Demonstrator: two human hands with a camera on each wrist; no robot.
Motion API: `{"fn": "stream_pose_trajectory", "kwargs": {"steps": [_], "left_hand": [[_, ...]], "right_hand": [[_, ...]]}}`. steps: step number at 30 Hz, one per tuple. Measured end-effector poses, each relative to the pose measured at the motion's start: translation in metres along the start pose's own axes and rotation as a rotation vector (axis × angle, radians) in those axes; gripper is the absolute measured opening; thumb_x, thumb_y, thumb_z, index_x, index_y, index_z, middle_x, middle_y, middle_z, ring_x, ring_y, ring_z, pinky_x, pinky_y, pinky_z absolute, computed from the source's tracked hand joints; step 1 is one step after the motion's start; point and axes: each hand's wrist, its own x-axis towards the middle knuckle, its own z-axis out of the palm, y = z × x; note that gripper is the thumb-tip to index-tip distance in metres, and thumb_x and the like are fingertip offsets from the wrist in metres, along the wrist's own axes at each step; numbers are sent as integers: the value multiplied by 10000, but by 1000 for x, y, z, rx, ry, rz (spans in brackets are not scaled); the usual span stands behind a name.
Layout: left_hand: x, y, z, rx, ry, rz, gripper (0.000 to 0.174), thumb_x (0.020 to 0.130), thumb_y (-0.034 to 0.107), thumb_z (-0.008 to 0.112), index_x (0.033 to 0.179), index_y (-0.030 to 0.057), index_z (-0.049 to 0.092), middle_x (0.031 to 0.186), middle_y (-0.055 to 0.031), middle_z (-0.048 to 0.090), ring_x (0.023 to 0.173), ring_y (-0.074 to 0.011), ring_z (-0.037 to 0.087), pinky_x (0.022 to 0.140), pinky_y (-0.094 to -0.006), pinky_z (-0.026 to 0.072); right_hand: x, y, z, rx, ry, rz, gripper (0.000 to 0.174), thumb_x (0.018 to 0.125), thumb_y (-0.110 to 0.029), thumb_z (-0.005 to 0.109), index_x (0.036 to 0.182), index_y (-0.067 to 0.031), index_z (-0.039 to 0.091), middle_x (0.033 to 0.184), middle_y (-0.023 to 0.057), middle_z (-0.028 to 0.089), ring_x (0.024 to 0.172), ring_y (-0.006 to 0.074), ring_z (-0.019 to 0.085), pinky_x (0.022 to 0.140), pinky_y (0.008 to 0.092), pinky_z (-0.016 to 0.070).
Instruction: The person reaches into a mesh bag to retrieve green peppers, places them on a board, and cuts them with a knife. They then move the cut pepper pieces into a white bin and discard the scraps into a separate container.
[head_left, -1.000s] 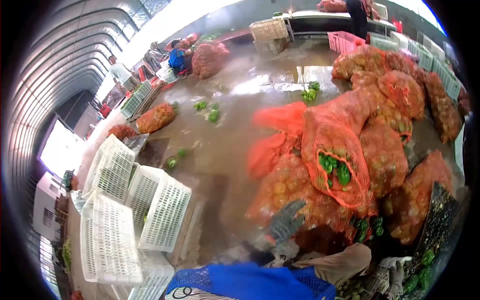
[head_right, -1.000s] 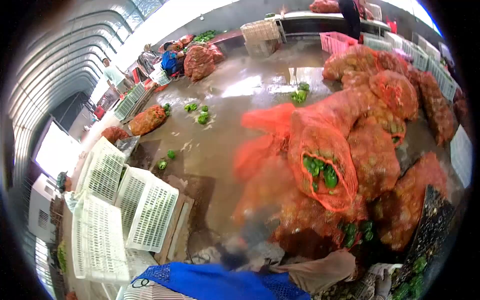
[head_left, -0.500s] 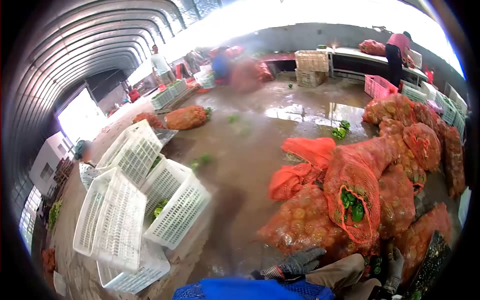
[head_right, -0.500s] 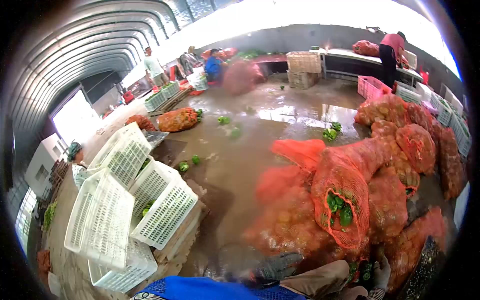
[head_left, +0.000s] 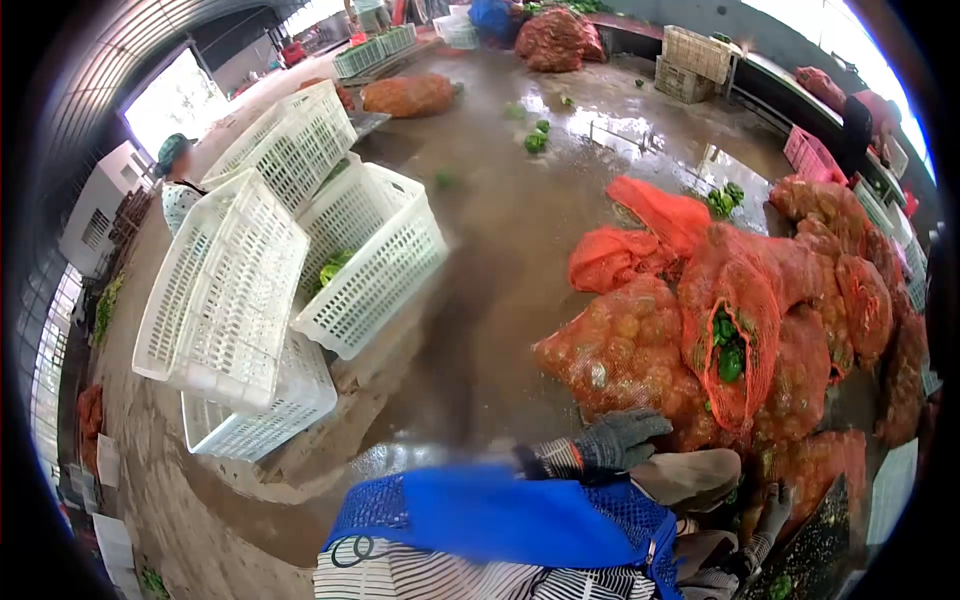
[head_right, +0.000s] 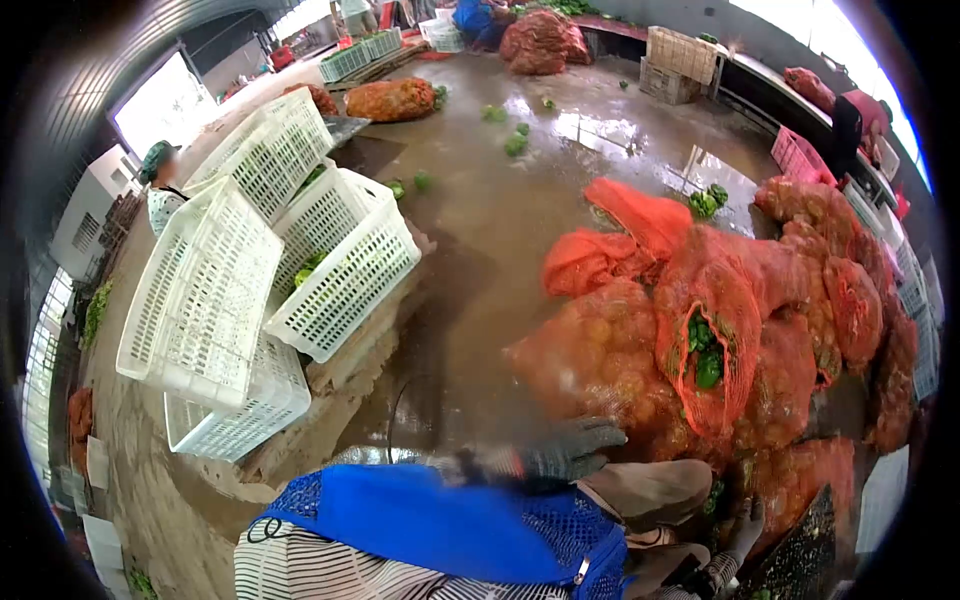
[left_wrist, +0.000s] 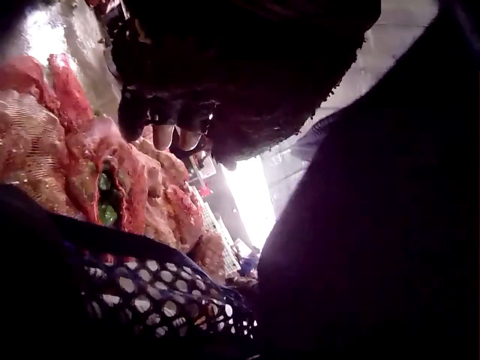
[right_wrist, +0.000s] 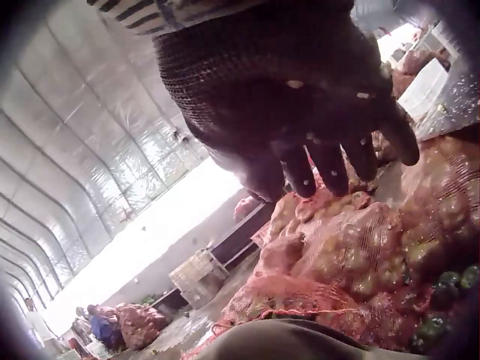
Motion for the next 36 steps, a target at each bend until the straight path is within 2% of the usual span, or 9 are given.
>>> {"fn": "stream_pose_trajectory", "kwargs": {"steps": [4,11,16,20,24,26,30,32,36], "left_hand": [[9,13,-8,-47,-158,23,493,948,329,552,1390,126,472,1419,-195,442,1317,-377,416,1074,-493,364],[17,-1,9,-103,-98,238,470,939,298,564,1360,99,498,1370,-160,498,1287,-355,448,1064,-456,381],[31,-11,18,-93,-125,153,457,944,262,554,1367,100,495,1371,-134,506,1302,-323,443,1072,-446,378],[40,-8,6,-103,-113,44,457,948,263,550,1368,94,488,1371,-152,501,1298,-336,442,1070,-452,378],[40,-12,9,-110,-38,-3,454,934,265,564,1350,95,499,1365,-188,494,1278,-365,452,1064,-463,380],[40,-19,20,-97,39,-2,444,915,260,583,1322,91,522,1349,-202,499,1256,-379,466,1055,-469,386],[46,-32,31,-73,33,-36,428,917,248,575,1319,107,526,1339,-197,504,1241,-378,474,1035,-477,401],[53,-41,38,-58,37,-63,427,917,244,572,1320,111,524,1341,-196,501,1239,-379,475,1032,-481,403],[86,-69,56,-70,-43,-134,434,917,258,575,1315,98,509,1343,-188,487,1210,-377,490,1004,-494,422]], "right_hand": [[-7,27,-11,105,73,-18,395,991,-222,523,1307,13,554,1330,143,565,1203,256,534,1026,353,402],[-16,64,-16,137,101,44,371,997,-174,505,1296,42,550,1289,126,590,1150,233,553,975,334,427],[-39,39,6,66,257,205,379,987,-162,517,1300,51,538,1260,165,597,1107,255,570,939,343,449],[-9,79,23,-72,147,154,406,978,-179,533,1310,54,526,1254,178,598,1097,266,574,936,352,452],[17,97,50,165,96,361,431,985,-243,529,1321,26,534,1415,186,478,1269,317,486,1043,420,410],[24,94,60,-224,168,134,377,957,-174,563,1247,67,562,1176,151,627,1054,238,576,901,315,453],[17,53,72,-211,2,189,375,953,-183,569,1239,58,570,1160,142,628,1047,242,569,921,321,443],[8,39,78,36,23,200,366,951,-183,564,1239,43,578,1168,144,627,1048,246,572,936,330,441],[16,69,74,-7,-35,256,360,954,-180,553,1245,30,582,1203,144,620,1040,239,576,930,334,452]]}}
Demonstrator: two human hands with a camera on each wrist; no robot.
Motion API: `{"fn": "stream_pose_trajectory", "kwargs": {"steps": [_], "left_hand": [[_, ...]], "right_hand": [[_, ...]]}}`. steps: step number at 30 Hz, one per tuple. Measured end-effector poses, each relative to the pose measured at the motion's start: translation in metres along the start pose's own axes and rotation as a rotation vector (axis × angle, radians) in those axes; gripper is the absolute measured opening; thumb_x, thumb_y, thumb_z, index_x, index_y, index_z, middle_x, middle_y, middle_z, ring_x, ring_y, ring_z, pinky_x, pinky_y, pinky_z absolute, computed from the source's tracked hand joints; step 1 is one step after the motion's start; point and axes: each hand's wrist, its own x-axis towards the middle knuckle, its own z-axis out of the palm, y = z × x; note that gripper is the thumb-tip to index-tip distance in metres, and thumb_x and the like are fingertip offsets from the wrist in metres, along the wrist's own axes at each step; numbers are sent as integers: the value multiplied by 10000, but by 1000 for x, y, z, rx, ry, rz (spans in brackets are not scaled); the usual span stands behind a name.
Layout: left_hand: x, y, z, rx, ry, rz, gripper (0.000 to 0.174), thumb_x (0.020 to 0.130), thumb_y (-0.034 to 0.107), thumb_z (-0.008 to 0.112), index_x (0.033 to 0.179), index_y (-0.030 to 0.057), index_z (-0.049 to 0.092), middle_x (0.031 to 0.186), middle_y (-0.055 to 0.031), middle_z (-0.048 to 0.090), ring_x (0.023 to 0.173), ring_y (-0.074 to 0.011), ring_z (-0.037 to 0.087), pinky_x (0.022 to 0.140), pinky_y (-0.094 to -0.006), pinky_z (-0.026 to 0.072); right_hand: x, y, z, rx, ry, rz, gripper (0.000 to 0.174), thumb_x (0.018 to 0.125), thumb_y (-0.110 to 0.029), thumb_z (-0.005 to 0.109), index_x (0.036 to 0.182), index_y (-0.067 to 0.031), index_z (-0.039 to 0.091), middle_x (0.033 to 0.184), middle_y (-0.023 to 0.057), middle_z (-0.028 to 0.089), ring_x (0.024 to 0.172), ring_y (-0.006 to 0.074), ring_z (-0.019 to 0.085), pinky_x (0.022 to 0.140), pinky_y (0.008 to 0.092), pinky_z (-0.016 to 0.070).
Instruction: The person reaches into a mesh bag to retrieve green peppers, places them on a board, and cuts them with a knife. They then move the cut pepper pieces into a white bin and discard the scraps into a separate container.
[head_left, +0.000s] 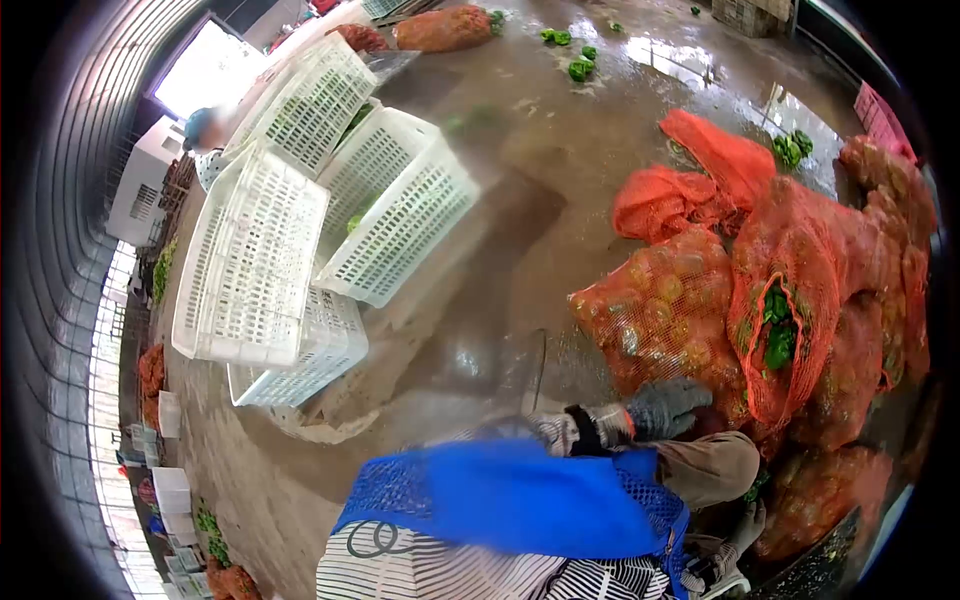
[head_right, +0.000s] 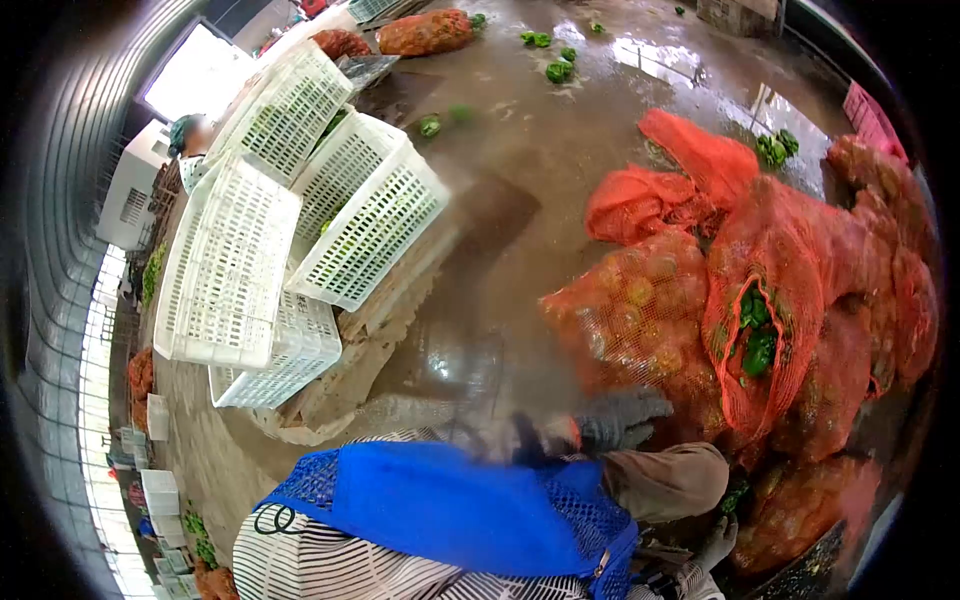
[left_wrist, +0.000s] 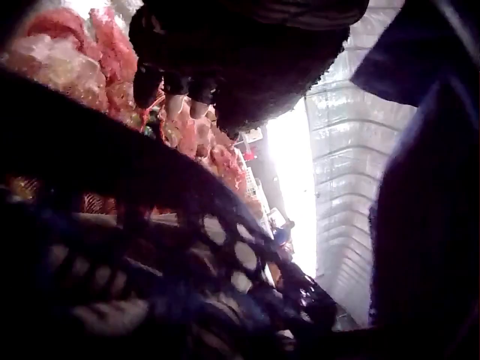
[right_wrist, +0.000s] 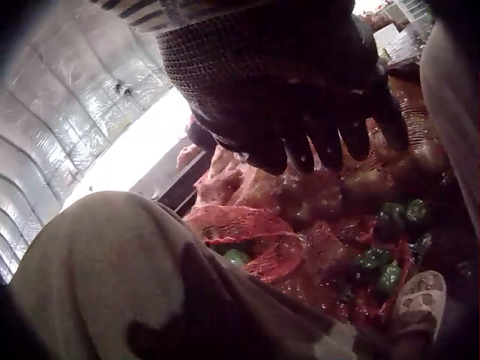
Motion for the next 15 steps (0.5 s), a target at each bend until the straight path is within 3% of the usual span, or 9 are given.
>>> {"fn": "stream_pose_trajectory", "kwargs": {"steps": [2,5,10,11,12,13,14,15], "left_hand": [[25,-31,32,113,105,60,452,900,219,571,1329,100,494,1351,-185,477,1212,-388,473,994,-526,422],[76,-25,38,359,9,-56,513,873,182,577,1368,119,456,1409,-169,427,1291,-416,388,1028,-569,383],[155,-47,69,578,-82,-74,571,857,180,581,1403,126,423,1516,-146,325,1390,-413,293,1096,-592,301],[166,-67,82,593,-82,-61,562,873,177,546,1417,132,412,1535,-161,287,1407,-419,255,1110,-599,272],[179,-93,104,600,-88,-42,554,890,173,512,1431,137,400,1553,-176,249,1424,-424,218,1124,-606,243],[196,-157,147,909,-64,-47,543,905,179,478,1436,114,388,1546,-199,249,1422,-432,214,1129,-604,235],[215,-225,194,1217,-45,-62,534,920,185,444,1441,91,376,1539,-222,249,1420,-440,211,1134,-603,227],[204,-116,107,962,-511,-116,507,924,189,438,1406,34,409,1496,-270,302,1397,-459,254,1135,-595,232]], "right_hand": [[8,25,-3,55,-31,-3,362,954,-179,548,1254,22,578,1190,137,620,1034,241,579,922,340,460],[25,78,-19,153,-101,63,385,956,-200,551,1274,18,566,1215,149,614,1049,237,577,915,335,467],[17,93,-11,294,-127,158,401,963,-216,546,1293,11,553,1239,160,606,1069,238,576,912,330,471],[55,169,-19,-119,-76,-99,428,978,-244,528,1337,-12,518,1260,168,598,1104,242,573,896,326,481],[43,163,-22,-62,-127,2,434,982,-243,518,1358,-29,498,1270,168,592,1123,256,568,911,334,477],[29,130,-24,-4,-159,114,441,986,-243,509,1380,-45,478,1279,168,586,1141,270,564,926,342,473],[23,121,-25,272,-319,200,431,994,-220,488,1396,-69,463,1307,175,566,1158,287,557,936,350,481],[-8,11,-39,-37,-354,234,474,1028,-141,359,1485,-37,287,1356,185,530,1127,233,596,883,304,515]]}}
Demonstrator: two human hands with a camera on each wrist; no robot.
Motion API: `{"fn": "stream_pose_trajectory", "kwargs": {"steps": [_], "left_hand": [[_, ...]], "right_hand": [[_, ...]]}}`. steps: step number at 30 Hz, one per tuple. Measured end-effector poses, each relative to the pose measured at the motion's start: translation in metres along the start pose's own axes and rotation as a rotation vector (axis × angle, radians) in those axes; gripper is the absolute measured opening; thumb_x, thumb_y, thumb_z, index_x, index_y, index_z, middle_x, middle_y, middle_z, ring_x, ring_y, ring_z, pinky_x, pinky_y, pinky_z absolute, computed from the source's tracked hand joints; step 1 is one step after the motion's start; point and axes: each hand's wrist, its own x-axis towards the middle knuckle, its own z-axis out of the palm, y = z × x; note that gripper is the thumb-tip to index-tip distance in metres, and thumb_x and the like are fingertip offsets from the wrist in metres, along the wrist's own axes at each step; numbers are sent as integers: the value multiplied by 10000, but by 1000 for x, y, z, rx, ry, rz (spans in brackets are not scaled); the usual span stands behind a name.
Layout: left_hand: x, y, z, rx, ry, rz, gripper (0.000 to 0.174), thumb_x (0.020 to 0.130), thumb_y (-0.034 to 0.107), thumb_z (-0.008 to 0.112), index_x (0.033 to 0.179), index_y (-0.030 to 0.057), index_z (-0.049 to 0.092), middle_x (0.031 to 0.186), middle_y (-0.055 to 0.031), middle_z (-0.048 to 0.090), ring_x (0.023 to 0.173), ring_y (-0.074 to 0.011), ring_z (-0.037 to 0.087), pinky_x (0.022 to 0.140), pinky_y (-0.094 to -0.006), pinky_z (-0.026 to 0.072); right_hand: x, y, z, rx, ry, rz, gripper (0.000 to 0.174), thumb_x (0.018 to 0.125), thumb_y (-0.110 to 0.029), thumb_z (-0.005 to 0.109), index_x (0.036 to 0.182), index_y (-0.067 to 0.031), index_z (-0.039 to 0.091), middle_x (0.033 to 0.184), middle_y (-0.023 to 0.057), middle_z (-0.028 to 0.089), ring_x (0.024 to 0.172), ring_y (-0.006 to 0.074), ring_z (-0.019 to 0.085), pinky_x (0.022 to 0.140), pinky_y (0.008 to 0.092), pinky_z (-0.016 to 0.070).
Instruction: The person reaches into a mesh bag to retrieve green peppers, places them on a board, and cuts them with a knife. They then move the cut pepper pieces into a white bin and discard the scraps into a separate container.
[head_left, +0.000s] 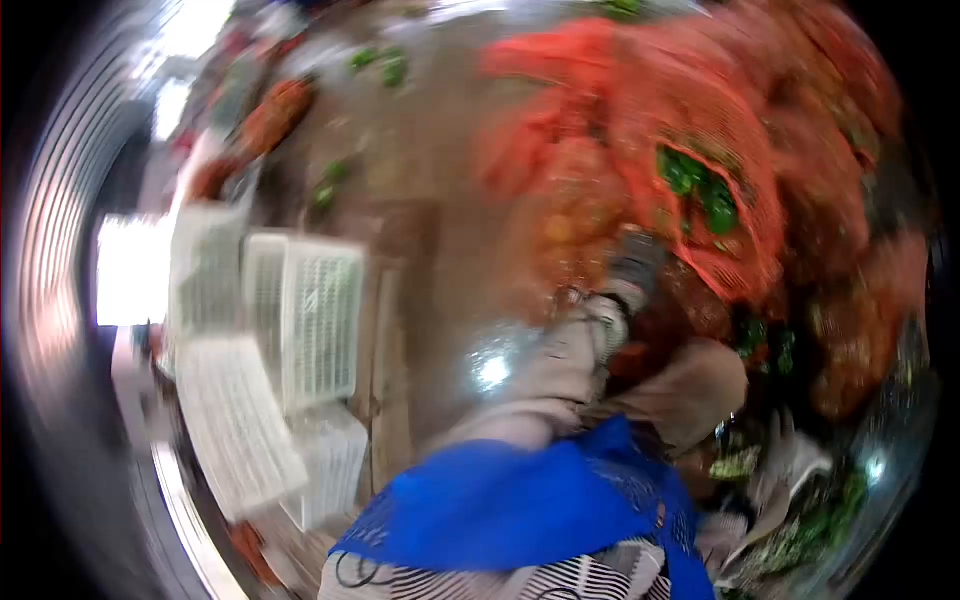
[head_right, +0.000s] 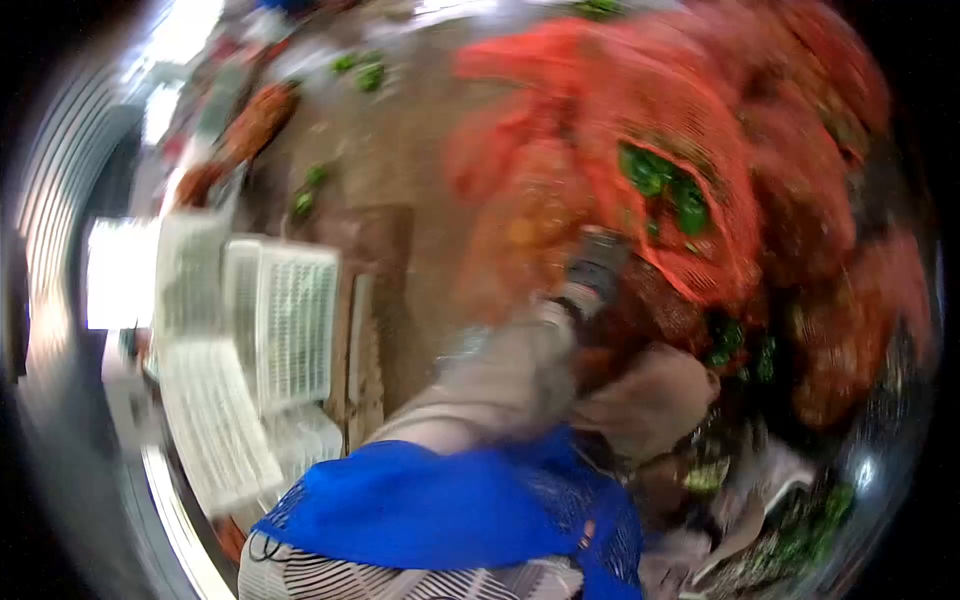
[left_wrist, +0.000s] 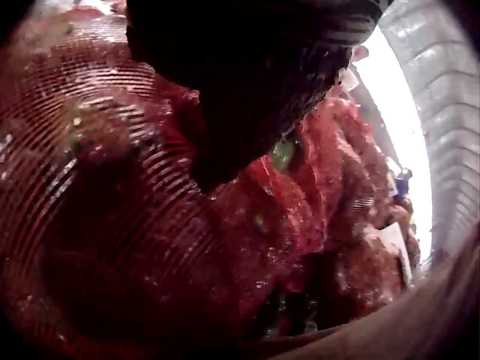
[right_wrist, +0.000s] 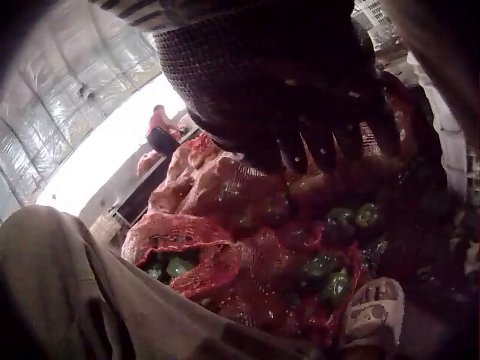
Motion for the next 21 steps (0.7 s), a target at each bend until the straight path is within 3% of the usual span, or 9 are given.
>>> {"fn": "stream_pose_trajectory", "kwargs": {"steps": [1,2,6,9,10,14,16,18,21], "left_hand": [[5,-11,78,-34,361,47,472,906,193,453,1337,1,474,1406,-268,422,1338,-447,362,1115,-591,267],[-24,-14,26,-184,188,160,487,895,202,450,1348,25,467,1371,-267,438,1342,-402,368,1091,-598,286],[17,24,54,285,238,-503,272,897,254,534,1080,97,659,1091,-163,655,971,-362,652,814,-503,521],[10,24,-14,-314,230,-216,268,893,235,565,1129,130,638,1122,-156,641,1011,-377,629,847,-459,514],[5,22,-33,-386,562,239,289,863,203,624,1135,107,623,1100,-187,629,1000,-394,611,852,-424,512],[94,24,-22,-496,686,447,255,841,138,643,1078,48,615,1073,-174,640,997,-361,619,850,-420,504],[126,27,-50,-475,808,252,290,844,186,648,1083,27,610,1055,-180,643,1024,-354,608,863,-430,491],[147,18,-74,-559,606,-100,322,871,206,578,1146,40,601,996,-137,654,871,-345,631,761,-412,511],[218,-57,-23,-5,276,118,328,874,249,563,1119,38,619,995,-141,666,857,-352,644,749,-416,517]], "right_hand": [[-12,-24,8,230,30,81,492,1011,-176,424,1475,-51,316,1321,175,557,1117,239,596,880,313,513],[-12,-16,5,456,82,138,512,995,-212,489,1464,-65,346,1286,166,584,1108,246,595,876,323,511],[15,52,21,9,538,-121,441,945,-258,565,1327,-40,532,1219,177,620,1083,313,598,929,368,471],[10,44,22,125,523,-57,406,944,-245,561,1290,-33,560,1223,180,615,1103,321,592,947,380,462],[8,39,20,101,514,-69,401,941,-236,560,1290,-37,561,1233,179,610,1112,325,589,951,379,460],[17,67,21,173,491,-101,396,935,-208,561,1292,-37,560,1270,193,588,1128,327,595,956,379,465],[9,72,13,122,471,-105,411,930,-182,563,1313,-34,545,1291,190,580,1146,320,588,970,376,461],[0,82,12,170,481,-33,413,929,-165,559,1319,-30,539,1295,186,579,1148,316,587,975,373,458],[-5,101,12,224,462,71,416,921,-109,555,1326,-16,529,1299,177,582,1168,298,582,986,368,452]]}}
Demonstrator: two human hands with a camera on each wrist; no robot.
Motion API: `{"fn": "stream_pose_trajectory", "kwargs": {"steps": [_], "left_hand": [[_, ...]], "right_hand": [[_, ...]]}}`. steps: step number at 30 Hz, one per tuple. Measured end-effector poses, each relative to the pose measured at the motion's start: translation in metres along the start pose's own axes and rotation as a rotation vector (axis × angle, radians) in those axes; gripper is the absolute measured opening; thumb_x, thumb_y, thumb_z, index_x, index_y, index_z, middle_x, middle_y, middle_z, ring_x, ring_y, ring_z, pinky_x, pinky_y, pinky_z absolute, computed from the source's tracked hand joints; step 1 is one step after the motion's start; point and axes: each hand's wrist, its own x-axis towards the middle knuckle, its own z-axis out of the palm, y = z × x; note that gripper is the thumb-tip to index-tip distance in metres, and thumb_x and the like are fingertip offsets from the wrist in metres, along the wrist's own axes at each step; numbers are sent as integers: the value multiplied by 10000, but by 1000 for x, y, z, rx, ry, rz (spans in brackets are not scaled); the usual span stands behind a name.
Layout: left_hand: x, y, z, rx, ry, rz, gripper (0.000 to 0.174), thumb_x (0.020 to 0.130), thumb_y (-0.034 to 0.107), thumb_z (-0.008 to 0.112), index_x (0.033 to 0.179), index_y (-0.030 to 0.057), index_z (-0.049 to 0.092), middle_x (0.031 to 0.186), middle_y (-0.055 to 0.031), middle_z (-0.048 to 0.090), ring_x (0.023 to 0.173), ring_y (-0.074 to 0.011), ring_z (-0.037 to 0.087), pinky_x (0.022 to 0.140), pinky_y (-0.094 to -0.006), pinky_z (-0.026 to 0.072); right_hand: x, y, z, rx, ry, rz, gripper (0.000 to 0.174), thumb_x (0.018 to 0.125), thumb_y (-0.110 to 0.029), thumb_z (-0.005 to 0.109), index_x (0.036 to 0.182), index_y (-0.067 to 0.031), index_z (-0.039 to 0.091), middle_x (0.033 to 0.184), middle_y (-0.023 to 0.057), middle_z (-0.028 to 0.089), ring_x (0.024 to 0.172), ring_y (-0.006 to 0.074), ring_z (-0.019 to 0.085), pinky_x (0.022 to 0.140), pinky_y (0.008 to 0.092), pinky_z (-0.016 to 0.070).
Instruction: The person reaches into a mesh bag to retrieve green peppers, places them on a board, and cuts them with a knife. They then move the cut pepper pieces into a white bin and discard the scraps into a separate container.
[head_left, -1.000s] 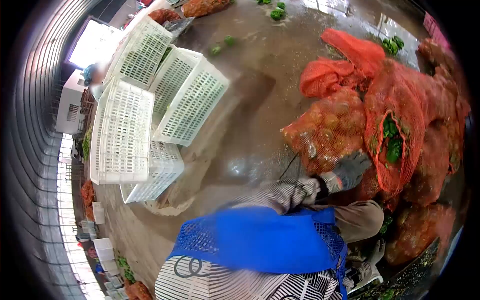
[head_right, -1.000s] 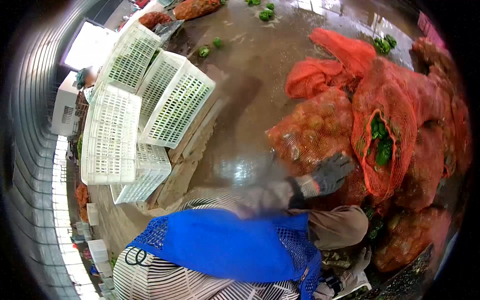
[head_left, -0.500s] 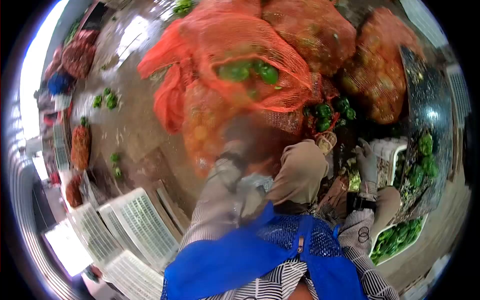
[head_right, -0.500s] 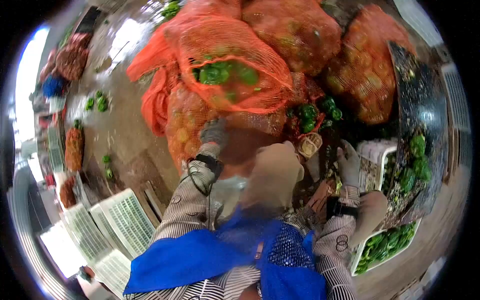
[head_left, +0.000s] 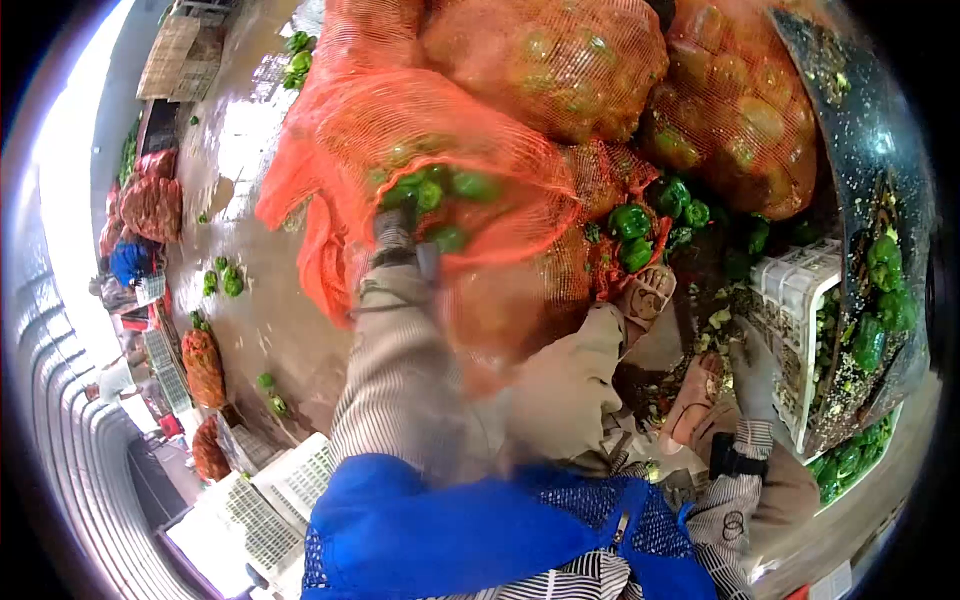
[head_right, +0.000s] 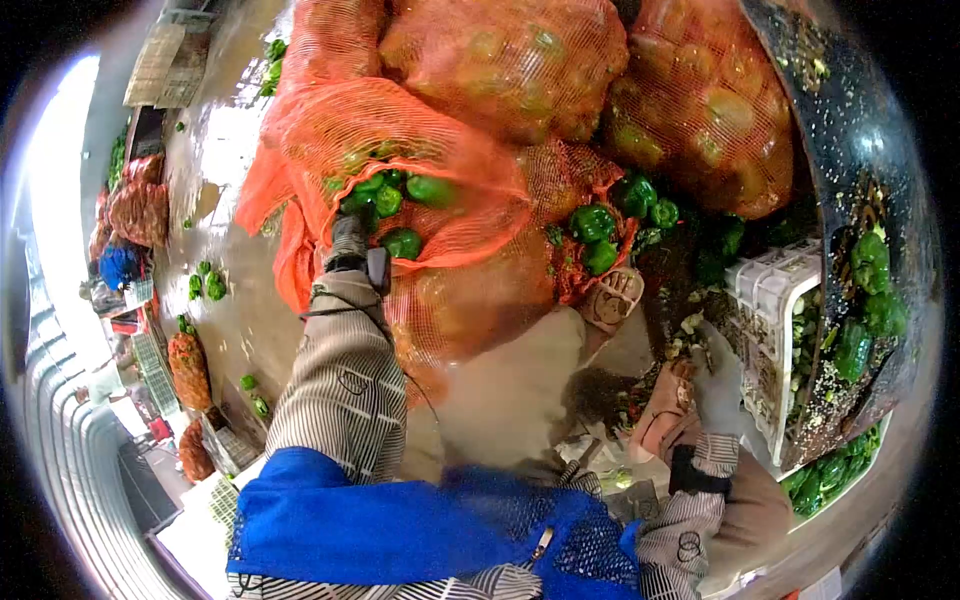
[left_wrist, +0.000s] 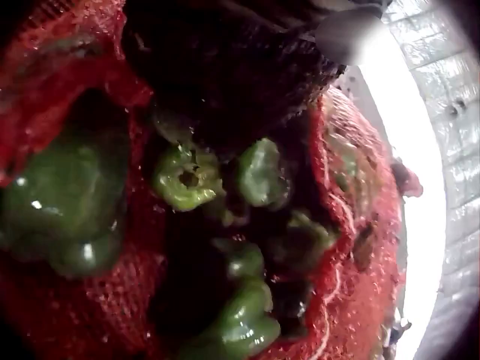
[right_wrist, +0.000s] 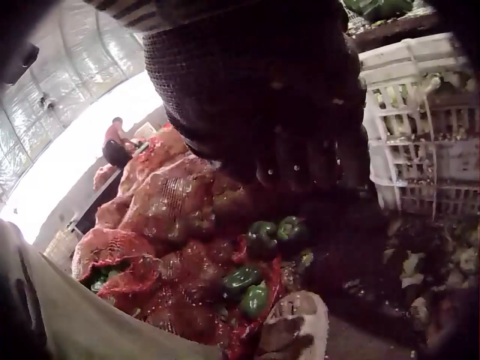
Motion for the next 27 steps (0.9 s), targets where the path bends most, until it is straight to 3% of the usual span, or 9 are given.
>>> {"fn": "stream_pose_trajectory", "kwargs": {"steps": [7,10,12,14,18,20,24,26,27], "left_hand": [[-4,46,-37,423,-120,667,382,834,299,613,1159,100,621,1045,-169,664,948,-329,648,741,-407,535],[-36,18,-4,-1033,-140,-432,438,869,245,681,1269,101,575,1165,-61,645,1035,-234,617,861,-369,514],[-56,39,-36,-930,-277,-426,529,830,192,737,1305,83,533,1155,-52,623,1020,-192,607,840,-332,533],[-83,71,-66,-1390,-341,-137,564,820,245,738,1307,66,517,1162,-56,616,1015,-192,612,864,-337,532],[-104,186,-142,-1598,-532,102,643,846,181,681,1413,67,400,1233,-56,552,1082,-189,557,940,-327,482],[-114,257,-173,-1746,-625,445,826,812,471,731,1429,63,363,1228,-102,567,1044,-252,606,875,-401,536],[-180,400,-236,-2225,-1068,430,877,816,676,591,1431,93,363,1256,-192,519,1030,-326,569,807,-447,554],[-209,446,-242,-2242,-1409,554,874,825,720,529,1405,78,398,1268,-208,507,1069,-342,551,794,-464,558],[-233,467,-246,-2210,-1374,611,898,824,754,487,1387,58,417,1261,-209,512,1073,-347,550,784,-469,559]], "right_hand": [[9,13,6,-13,-41,55,409,906,-73,560,1308,-1,534,1243,207,606,1133,315,599,961,372,458],[13,10,9,-67,-71,43,404,906,-81,560,1302,0,538,1255,199,603,1133,327,597,959,379,459],[12,24,5,34,-37,-92,415,911,-98,561,1314,-3,528,1267,202,595,1162,330,583,968,389,453],[6,-4,-8,22,-28,-127,420,914,-118,569,1318,-7,529,1283,206,585,1191,314,570,998,384,440],[-37,-54,-39,226,75,-242,420,916,-151,582,1313,-20,539,1290,191,583,1190,298,569,1013,370,436],[-67,-81,-59,196,145,-389,477,917,-208,602,1359,-55,511,1313,159,580,1208,258,549,1024,372,411],[-153,-120,-108,690,262,-546,446,919,-48,548,1362,-29,502,1172,100,613,1110,177,552,985,305,409],[-173,-111,-126,595,519,-652,377,942,-58,546,1318,-23,541,1093,73,628,1029,151,579,916,281,453],[-192,-107,-140,579,576,-612,345,948,-71,551,1289,-14,557,1059,64,634,989,127,583,869,261,469]]}}
